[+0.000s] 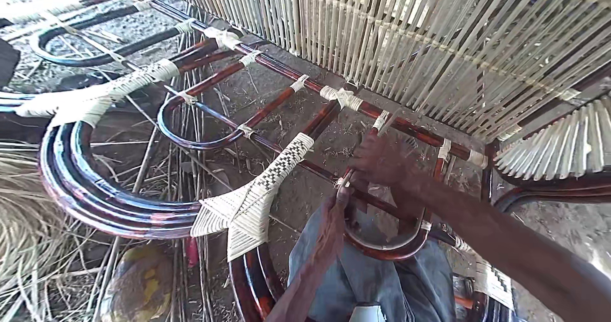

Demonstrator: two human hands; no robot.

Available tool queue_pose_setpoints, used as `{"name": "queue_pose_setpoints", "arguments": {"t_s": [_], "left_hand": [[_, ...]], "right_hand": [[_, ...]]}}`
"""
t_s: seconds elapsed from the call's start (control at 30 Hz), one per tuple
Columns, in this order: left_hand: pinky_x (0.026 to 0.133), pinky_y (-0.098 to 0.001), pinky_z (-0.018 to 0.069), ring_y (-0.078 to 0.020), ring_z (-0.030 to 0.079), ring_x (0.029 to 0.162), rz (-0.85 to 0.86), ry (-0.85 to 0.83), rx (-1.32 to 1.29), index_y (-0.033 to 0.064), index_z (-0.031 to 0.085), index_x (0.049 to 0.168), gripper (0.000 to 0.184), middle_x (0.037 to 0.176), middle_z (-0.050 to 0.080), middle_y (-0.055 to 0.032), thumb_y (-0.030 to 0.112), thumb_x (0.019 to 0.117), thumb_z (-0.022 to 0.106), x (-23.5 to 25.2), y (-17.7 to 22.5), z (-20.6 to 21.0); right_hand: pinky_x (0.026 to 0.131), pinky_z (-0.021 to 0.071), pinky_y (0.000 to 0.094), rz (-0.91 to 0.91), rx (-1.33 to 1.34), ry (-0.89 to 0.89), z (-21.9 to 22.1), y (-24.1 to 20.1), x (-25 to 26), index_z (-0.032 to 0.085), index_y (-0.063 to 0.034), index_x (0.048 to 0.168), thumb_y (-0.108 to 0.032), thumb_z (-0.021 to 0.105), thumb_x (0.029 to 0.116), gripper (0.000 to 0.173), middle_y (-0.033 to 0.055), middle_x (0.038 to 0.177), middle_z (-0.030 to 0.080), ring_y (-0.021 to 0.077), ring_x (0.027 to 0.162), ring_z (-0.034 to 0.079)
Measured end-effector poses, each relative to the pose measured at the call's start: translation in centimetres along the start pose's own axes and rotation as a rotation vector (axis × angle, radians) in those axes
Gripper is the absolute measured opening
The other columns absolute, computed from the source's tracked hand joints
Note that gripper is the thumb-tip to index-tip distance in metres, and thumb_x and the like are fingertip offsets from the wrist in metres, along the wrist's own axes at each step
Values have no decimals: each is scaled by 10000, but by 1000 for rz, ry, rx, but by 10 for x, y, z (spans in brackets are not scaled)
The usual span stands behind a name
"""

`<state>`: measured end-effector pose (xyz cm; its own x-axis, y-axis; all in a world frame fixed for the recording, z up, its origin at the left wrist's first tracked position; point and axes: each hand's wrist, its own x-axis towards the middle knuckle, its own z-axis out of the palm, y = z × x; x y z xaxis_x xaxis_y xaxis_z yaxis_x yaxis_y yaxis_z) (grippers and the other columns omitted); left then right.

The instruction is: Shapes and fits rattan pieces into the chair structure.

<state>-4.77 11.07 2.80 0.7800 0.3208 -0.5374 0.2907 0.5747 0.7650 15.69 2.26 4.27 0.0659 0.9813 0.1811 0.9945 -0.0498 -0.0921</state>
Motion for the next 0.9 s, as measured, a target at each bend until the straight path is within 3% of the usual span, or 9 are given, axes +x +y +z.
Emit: {"name": "queue_pose_setpoints", "arguments": {"t_s": [0.13, 0.2, 0.3, 0.43, 0.53, 0.6, 0.7, 0.8, 0.9], "left_hand": [[377, -242, 351, -94, 364, 404, -37, 208, 16, 41, 597, 1029, 370, 556, 387, 15, 312, 1133, 367, 1, -13, 8], [363, -225, 331, -79, 344, 388, -21, 288, -21, 42, 578, 956, 389, 543, 377, 28, 297, 1137, 348, -5, -14, 12], [351, -217, 320, -76, 349, 379, 25, 370, -87, 54, 560, 908, 421, 539, 394, 31, 306, 1142, 317, -12, -13, 17], [335, -212, 310, -73, 343, 362, 80, 393, -166, 58, 534, 902, 427, 520, 379, 33, 305, 1147, 286, -19, -14, 21], [334, -211, 358, -64, 371, 355, 94, 303, -208, 35, 542, 943, 441, 510, 392, 39, 296, 1146, 251, -31, -24, 11], [372, -242, 432, -89, 440, 384, 82, 256, -221, 15, 564, 994, 458, 529, 435, 21, 296, 1145, 235, -34, -23, 3], [448, -307, 549, -148, 571, 458, 72, 253, -116, -34, 590, 1171, 408, 604, 557, -44, 220, 1143, 271, -33, -20, -5], [566, -290, 570, -143, 636, 613, 155, 255, 196, -39, 575, 1244, 283, 764, 641, -63, 120, 1108, 385, -25, -19, -19], [744, -339, 573, -147, 658, 814, 309, 249, 627, -31, 520, 1420, 428, 998, 672, -114, 144, 1029, 530, -25, -14, -34]], "right_hand": [[780, 532, 489, 243, 4, 54, 27, -34, -21, 765, -166, 1015, -459, 559, 1017, 358, 67, 846, 698, 284, 818, 675], [697, 514, 474, 369, 39, 119, 35, -57, -23, 771, -168, 994, -417, 601, 1003, 302, 49, 811, 689, 268, 754, 664], [696, 515, 459, 489, 83, 167, 42, -79, -13, 775, -185, 1023, -404, 594, 1015, 285, 27, 864, 714, 248, 769, 667], [715, 523, 438, 422, 91, 209, 44, -79, -2, 783, -206, 1035, -378, 631, 992, 234, 14, 907, 741, 223, 805, 682], [932, 497, 454, 247, 206, 61, 34, -66, 2, 784, -194, 1043, -380, 662, 974, 233, 24, 961, 738, 222, 962, 679], [966, 484, 441, 142, 174, -5, 26, -59, 12, 784, -207, 1043, -418, 657, 974, 255, 9, 949, 725, 207, 984, 665], [1057, 424, 446, 92, 152, -40, 21, -53, 18, 786, -198, 1050, -403, 680, 962, 247, 10, 978, 725, 210, 1035, 648], [1202, 336, 510, 137, 177, 9, 32, -50, 16, 769, -158, 1138, -345, 728, 933, 281, 54, 1169, 727, 262, 1232, 621], [1224, 289, 561, 262, 176, 94, 16, -64, 5, 692, -196, 1335, -257, 740, 911, 430, 99, 1444, 604, 340, 1432, 458]]}}
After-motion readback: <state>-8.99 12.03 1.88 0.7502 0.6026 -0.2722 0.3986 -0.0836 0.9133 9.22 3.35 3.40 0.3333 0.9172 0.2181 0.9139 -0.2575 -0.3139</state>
